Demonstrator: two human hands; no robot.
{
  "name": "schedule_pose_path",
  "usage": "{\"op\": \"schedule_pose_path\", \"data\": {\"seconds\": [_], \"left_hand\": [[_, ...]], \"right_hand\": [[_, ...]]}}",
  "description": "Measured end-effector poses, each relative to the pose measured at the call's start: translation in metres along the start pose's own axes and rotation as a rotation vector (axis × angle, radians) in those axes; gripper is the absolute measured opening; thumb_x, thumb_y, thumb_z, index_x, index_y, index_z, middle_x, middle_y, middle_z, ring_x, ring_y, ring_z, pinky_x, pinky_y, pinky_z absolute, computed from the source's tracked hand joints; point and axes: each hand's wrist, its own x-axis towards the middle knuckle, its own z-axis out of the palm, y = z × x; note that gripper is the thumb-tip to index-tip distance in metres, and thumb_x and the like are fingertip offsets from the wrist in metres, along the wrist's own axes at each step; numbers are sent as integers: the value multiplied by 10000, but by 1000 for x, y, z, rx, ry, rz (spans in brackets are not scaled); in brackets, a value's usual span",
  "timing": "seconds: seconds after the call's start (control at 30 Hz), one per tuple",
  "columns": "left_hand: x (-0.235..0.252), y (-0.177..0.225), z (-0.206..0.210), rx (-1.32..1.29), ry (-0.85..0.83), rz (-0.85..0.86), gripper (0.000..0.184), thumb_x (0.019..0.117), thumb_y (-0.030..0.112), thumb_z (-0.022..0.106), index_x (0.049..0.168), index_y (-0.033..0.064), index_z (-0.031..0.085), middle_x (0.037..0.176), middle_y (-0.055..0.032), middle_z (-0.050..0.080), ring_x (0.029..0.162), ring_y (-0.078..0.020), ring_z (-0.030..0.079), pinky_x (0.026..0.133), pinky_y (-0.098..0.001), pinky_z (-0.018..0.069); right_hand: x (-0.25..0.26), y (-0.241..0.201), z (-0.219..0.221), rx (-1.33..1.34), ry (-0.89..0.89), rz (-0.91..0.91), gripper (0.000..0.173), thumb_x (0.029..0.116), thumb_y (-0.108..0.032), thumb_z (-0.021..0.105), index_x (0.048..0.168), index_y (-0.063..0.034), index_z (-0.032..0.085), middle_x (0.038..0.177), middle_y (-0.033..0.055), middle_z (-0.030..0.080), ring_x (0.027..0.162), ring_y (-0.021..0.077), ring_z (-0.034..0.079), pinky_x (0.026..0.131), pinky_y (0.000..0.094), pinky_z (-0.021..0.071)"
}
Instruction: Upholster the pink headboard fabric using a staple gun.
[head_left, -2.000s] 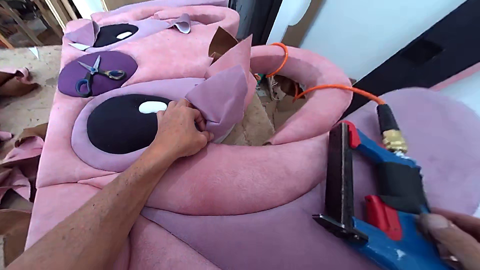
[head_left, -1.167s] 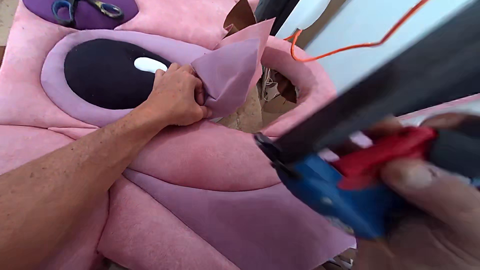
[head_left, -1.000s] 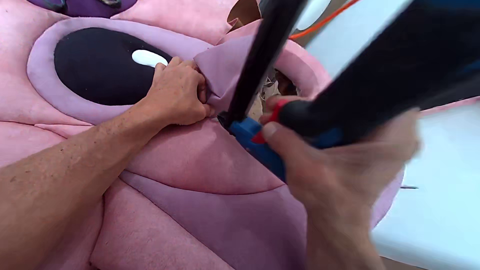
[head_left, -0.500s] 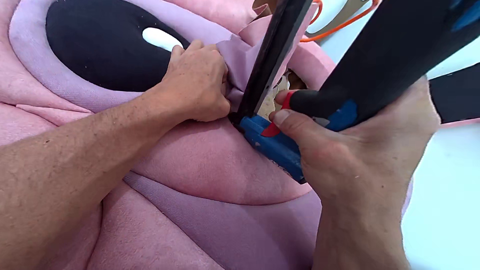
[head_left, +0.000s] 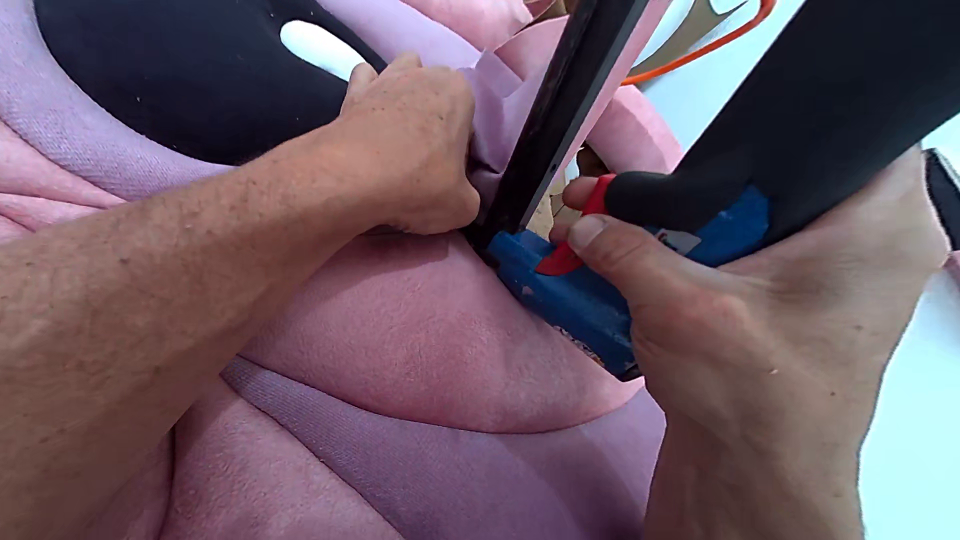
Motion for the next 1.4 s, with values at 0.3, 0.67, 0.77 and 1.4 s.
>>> {"op": "schedule_pose_path", "data": {"seconds": [0.3, 0.67, 0.77, 1.4], "left_hand": [[1, 0, -3, -6, -13, -7, 261, 816, 451, 730, 800, 194, 685, 1120, -76, 591, 1141, -299, 531, 907, -583, 375], [-1, 0, -3, -4, -1, 3, 222, 814, 407, 744, 821, 189, 705, 1118, -86, 587, 1134, -316, 527, 901, -589, 377], [0, -3, 0, 28, 18, 25, 273, 802, 465, 745, 786, 200, 681, 1077, -76, 595, 1105, -308, 539, 887, -577, 382], [21, 5, 18, 61, 119, 56, 428, 832, 494, 635, 971, 92, 683, 1176, -144, 598, 1177, -355, 549, 930, -650, 353]], "right_hand": [[-5, 9, 3, 136, 14, 21, 632, 788, -103, 811, 1302, -49, 446, 1117, 12, 683, 1031, 153, 722, 872, 330, 646], [-14, 12, 0, 210, 21, 8, 602, 797, -44, 807, 1273, -43, 438, 1075, 6, 713, 958, 136, 735, 798, 293, 650], [-16, 18, -16, 146, 4, 17, 636, 818, -103, 804, 1324, -33, 427, 1131, 18, 707, 1014, 144, 730, 846, 312, 647], [-9, 29, -10, 83, 67, -66, 612, 794, -153, 818, 1284, -30, 474, 1104, -9, 679, 1019, 83, 702, 881, 259, 622]]}}
